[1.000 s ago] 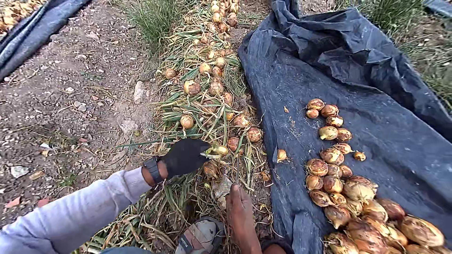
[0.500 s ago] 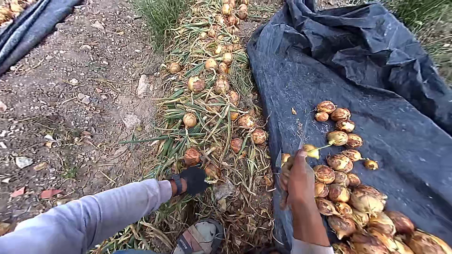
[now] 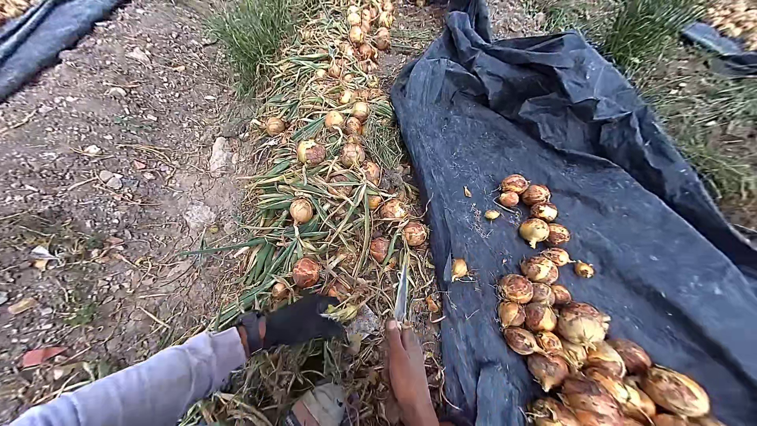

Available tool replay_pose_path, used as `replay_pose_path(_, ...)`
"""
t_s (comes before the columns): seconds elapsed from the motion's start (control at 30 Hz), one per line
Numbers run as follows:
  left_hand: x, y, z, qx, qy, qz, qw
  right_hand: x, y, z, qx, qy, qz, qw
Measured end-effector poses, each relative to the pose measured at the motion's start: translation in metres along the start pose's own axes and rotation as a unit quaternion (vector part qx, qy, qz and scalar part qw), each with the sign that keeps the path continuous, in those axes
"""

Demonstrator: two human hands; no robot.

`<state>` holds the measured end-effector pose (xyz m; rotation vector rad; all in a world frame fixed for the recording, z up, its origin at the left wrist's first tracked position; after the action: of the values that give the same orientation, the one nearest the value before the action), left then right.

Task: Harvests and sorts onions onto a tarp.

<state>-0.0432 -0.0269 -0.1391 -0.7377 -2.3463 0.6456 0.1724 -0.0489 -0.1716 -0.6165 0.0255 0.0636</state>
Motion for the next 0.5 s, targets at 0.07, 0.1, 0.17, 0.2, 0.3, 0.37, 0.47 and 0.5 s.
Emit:
replay_pose_path(0.07, 0.001, -0.014, -0.042, -0.042, -0.111, 0.057, 0.991, -0.018, 0.004, 0.018, 0.050, -0.008, 0.059, 0.997)
replay_pose_path(0.1, 0.000, -0.020, -0.058, -0.052, -0.146, 0.091, 0.984, -0.028, 0.002, 0.025, 0.078, 0.011, 0.091, 0.993)
replay_pose_path(0.17, -0.006, -0.031, -0.074, -0.043, -0.191, 0.153, 0.969, -0.044, -0.011, 0.034, 0.104, 0.101, 0.155, 0.977)
replay_pose_path(0.2, -0.008, -0.034, -0.072, -0.026, -0.197, 0.168, 0.965, -0.048, -0.017, 0.035, 0.094, 0.165, 0.180, 0.965)
replay_pose_path(0.3, -0.004, -0.033, -0.060, 0.002, -0.168, 0.143, 0.975, -0.052, -0.025, 0.038, 0.081, 0.266, 0.229, 0.933)
replay_pose_path(0.37, 0.013, -0.024, -0.060, -0.013, -0.031, 0.068, 0.997, -0.058, -0.029, 0.038, 0.082, 0.259, 0.256, 0.928)
replay_pose_path(0.47, 0.053, -0.013, -0.073, -0.071, 0.232, -0.053, 0.969, -0.065, -0.027, 0.023, 0.065, 0.186, 0.215, 0.956)
replay_pose_path(0.5, 0.064, -0.013, -0.077, -0.073, 0.276, -0.099, 0.953, -0.064, -0.026, 0.019, 0.055, 0.194, 0.197, 0.959)
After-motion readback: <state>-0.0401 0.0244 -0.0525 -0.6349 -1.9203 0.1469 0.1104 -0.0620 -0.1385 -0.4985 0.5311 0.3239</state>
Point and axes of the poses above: each hand's wrist, its own y-axis towards the middle knuckle, its own x-axis out of the back of the hand, z = x × y, the point moved 9 cm from there along y, towards the middle knuckle, and after that the axes turned 11 degrees about y, right-handed, at the moved point
